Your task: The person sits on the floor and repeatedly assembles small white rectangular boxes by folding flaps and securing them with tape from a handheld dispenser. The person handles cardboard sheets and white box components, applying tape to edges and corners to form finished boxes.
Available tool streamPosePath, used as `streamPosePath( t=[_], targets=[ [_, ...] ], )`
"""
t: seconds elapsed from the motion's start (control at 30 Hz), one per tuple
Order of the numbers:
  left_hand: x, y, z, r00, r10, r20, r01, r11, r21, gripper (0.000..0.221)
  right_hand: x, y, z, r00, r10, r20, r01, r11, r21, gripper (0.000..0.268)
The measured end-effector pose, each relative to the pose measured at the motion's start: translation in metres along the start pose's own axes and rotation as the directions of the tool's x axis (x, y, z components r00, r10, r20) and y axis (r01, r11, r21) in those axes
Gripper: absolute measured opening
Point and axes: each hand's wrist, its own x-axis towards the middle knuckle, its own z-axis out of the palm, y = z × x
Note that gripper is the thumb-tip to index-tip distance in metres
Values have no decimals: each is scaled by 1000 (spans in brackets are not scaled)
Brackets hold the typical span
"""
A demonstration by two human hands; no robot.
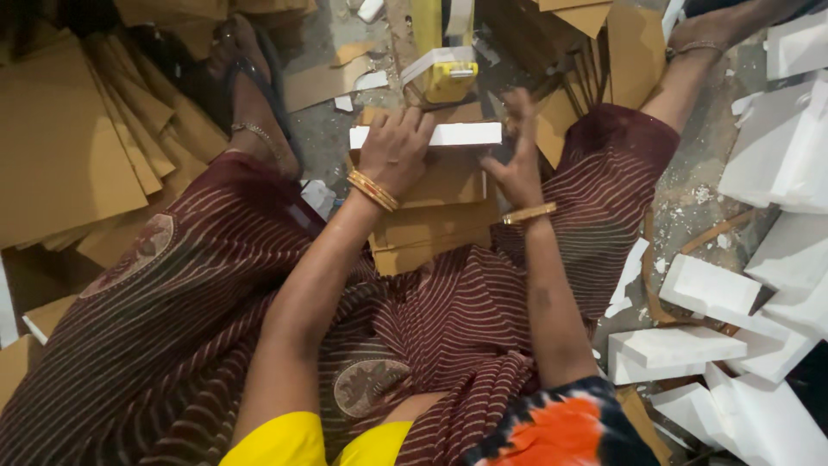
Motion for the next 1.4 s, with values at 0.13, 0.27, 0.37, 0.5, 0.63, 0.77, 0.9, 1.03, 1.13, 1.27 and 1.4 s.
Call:
streamPosePath(
  t=[0.13,0.27,0.37,0.5,0.63,0.77,0.9,1.03,1.13,1.27,1.4],
  targets=[
    [1,1,-3,1000,-15,-17,16,999,51,30,9,27,12,986,166,35,-168,983,75,53],
    [0,0,-5,1000,-9,-2,9,1000,-4,36,-1,34,16,997,73,12,-74,991,107,44],
    [-2,-16,-16,993,-98,70,105,988,-109,42,0,34,12,995,98,9,-99,991,95,46],
    [-29,-52,-30,924,-343,166,380,862,-335,56,-5,33,14,996,91,10,-92,982,163,39],
    [-39,-42,4,889,-456,-48,275,614,-740,83,1,31,17,994,74,76,-99,904,417,45],
    [-52,-39,34,793,-605,72,451,502,-738,74,2,29,15,997,-54,49,49,993,103,63],
    [-59,-47,41,807,-590,-19,452,639,-622,77,-1,26,22,1000,1,-9,0,993,121,53],
    [-58,-58,30,794,-575,194,517,473,-713,70,-7,40,23,986,-159,-45,154,984,-92,50],
    [-49,-74,7,873,-446,198,466,640,-611,54,-11,59,24,987,-157,-19,154,981,-118,47],
    [-40,-83,-32,907,-319,275,394,874,-285,53,-16,75,29,993,-117,-20,115,990,-87,60],
    [-23,-67,-46,923,-294,248,307,951,-17,44,2,58,32,974,-227,18,227,959,-172,66]
  ],
)
